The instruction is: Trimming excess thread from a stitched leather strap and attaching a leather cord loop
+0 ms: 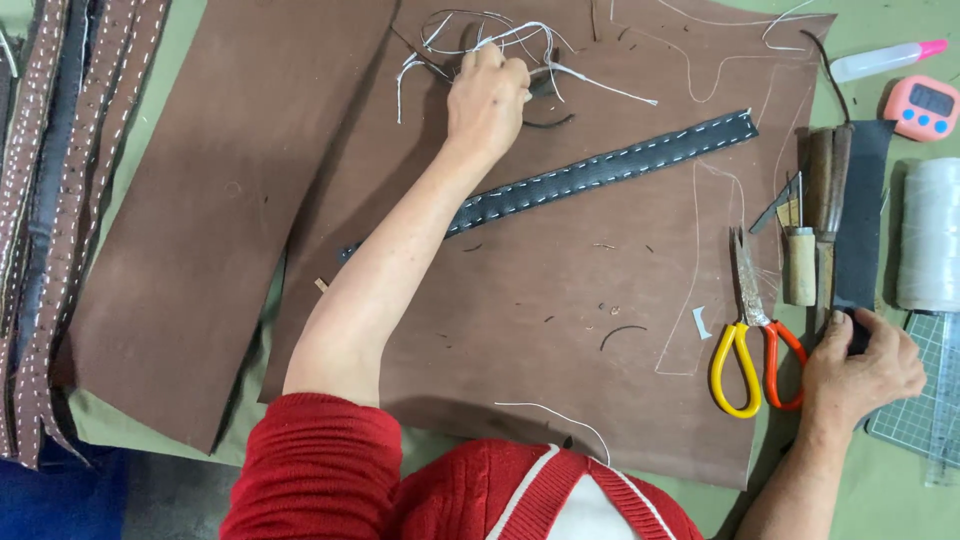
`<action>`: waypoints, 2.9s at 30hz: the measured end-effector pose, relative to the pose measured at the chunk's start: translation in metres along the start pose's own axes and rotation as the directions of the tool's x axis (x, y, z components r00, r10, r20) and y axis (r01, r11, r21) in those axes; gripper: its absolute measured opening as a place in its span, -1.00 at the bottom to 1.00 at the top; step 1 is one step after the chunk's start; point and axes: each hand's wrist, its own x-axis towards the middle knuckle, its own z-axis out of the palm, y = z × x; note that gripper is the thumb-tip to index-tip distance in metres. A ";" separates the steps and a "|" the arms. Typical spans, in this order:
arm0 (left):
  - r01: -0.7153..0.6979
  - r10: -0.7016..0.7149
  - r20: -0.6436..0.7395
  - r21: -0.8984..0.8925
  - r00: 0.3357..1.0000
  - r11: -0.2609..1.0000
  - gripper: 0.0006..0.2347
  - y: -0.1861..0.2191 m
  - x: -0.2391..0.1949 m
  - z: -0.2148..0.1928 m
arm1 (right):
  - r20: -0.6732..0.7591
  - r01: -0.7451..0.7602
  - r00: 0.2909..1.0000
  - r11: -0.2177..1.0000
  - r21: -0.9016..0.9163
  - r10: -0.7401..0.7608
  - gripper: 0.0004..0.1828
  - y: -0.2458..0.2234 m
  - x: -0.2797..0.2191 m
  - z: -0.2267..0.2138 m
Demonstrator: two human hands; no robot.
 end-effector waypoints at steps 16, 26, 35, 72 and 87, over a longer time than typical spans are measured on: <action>0.524 -0.450 0.437 -0.848 0.779 0.082 -0.92 0.005 0.012 -0.122 | -0.035 0.016 0.999 1.000 0.010 -0.016 -0.78 0.004 -0.003 0.005; 0.420 -0.398 0.421 -0.903 0.815 -0.096 -0.93 0.056 -0.017 -0.177 | -0.185 0.162 0.972 0.982 0.100 -0.142 -0.84 -0.017 0.018 -0.017; 0.510 -0.173 0.543 -0.836 0.821 -0.204 -0.90 0.132 -0.083 -0.128 | 0.002 0.027 0.999 0.722 0.692 -0.040 -0.81 -0.200 0.081 -0.126; 0.130 -0.025 0.673 -0.105 0.739 0.986 -0.47 0.069 -0.108 -0.144 | 0.411 -0.426 0.901 0.109 0.898 0.140 -0.74 -0.246 0.073 -0.008; -0.060 0.120 0.159 -0.335 0.980 0.940 -0.70 0.167 -0.073 0.007 | 0.437 -0.439 0.871 -0.042 0.897 0.224 -0.78 -0.240 0.073 0.002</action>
